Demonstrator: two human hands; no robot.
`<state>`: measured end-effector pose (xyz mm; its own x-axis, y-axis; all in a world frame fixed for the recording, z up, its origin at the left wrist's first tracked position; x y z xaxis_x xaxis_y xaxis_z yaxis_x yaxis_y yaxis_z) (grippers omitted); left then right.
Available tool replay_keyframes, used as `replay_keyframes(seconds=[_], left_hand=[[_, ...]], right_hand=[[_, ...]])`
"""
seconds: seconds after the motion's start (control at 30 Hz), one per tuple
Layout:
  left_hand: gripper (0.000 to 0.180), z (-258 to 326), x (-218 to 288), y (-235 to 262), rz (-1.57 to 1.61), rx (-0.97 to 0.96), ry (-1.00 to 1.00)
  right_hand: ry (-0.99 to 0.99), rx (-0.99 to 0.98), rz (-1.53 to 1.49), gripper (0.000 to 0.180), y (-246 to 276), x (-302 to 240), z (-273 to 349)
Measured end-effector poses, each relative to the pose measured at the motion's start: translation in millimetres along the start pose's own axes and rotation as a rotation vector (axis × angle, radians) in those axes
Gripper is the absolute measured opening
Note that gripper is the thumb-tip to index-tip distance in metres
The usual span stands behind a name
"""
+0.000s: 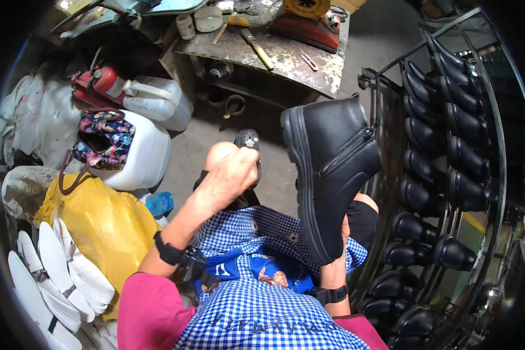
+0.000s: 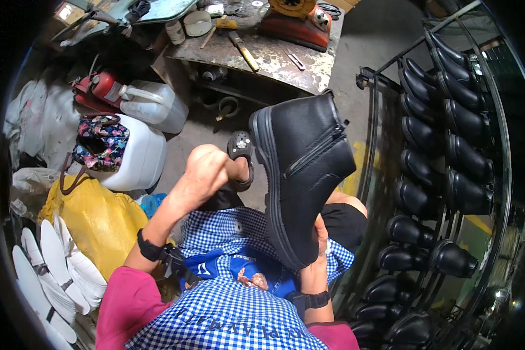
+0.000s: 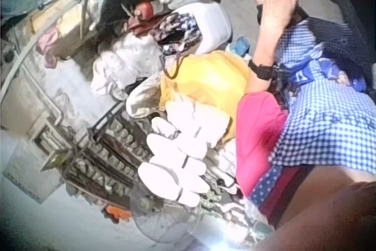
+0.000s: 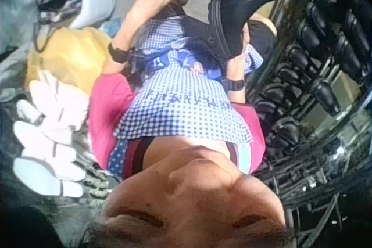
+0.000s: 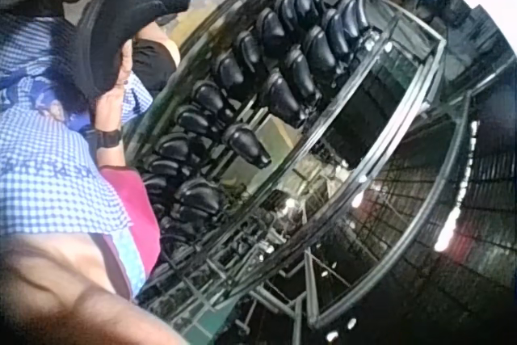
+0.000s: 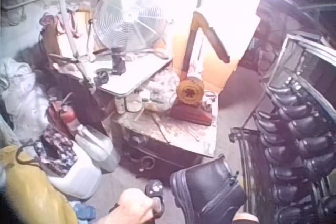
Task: Picking up black boots from a rack and cleaning/inspecting them using a brush and cloth in a factory setting.
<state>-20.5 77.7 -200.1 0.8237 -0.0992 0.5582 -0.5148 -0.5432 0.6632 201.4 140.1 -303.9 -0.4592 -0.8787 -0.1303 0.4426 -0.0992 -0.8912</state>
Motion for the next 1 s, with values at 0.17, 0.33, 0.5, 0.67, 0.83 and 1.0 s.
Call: replay_keyframes(seconds=[0.17,0.33,0.5,0.67,0.83,1.0], left_hand=[[0.011,-3.5,-7.2,9.4,0.288,0.038,0.267],[0.011,-0.4,-13.4,-19.0,0.459,0.036,0.404],[0.011,-2.5,-20.4,-29.8,0.531,0.095,0.408],[0.035,-6.8,-30.8,-32.6,0.811,0.158,0.635],[0.056,9.0,-44.6,-45.1,1.221,0.123,0.872],[0.045,14.3,-52.8,-43.3,1.364,0.197,0.839]], right_hand=[[0.026,-0.005,-0.028,0.044,-15.3,-12.6,-3.2],[0.018,0.009,-0.010,0.044,-5.2,-16.8,-5.9],[-0.010,-0.002,0.013,0.045,14.8,-16.2,-6.1],[-0.049,-0.018,0.149,0.056,31.8,-15.7,-5.8],[0.246,0.002,0.840,0.088,-15.7,-25.1,-15.5],[0.362,0.010,1.335,0.093,-14.4,-37.4,-16.6]])
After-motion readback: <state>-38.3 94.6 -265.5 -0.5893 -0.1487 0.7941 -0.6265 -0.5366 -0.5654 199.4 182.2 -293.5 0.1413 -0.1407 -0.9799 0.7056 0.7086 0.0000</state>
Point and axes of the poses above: each hand's wrist, its own z-axis away from the middle knuckle, its own y-axis out of the back of the hand, x = y × z, the point moved 8 cm from there along -z, towards the middle knuckle, and after that the axes turned 6 degrees about x, right-handed, at the moved point
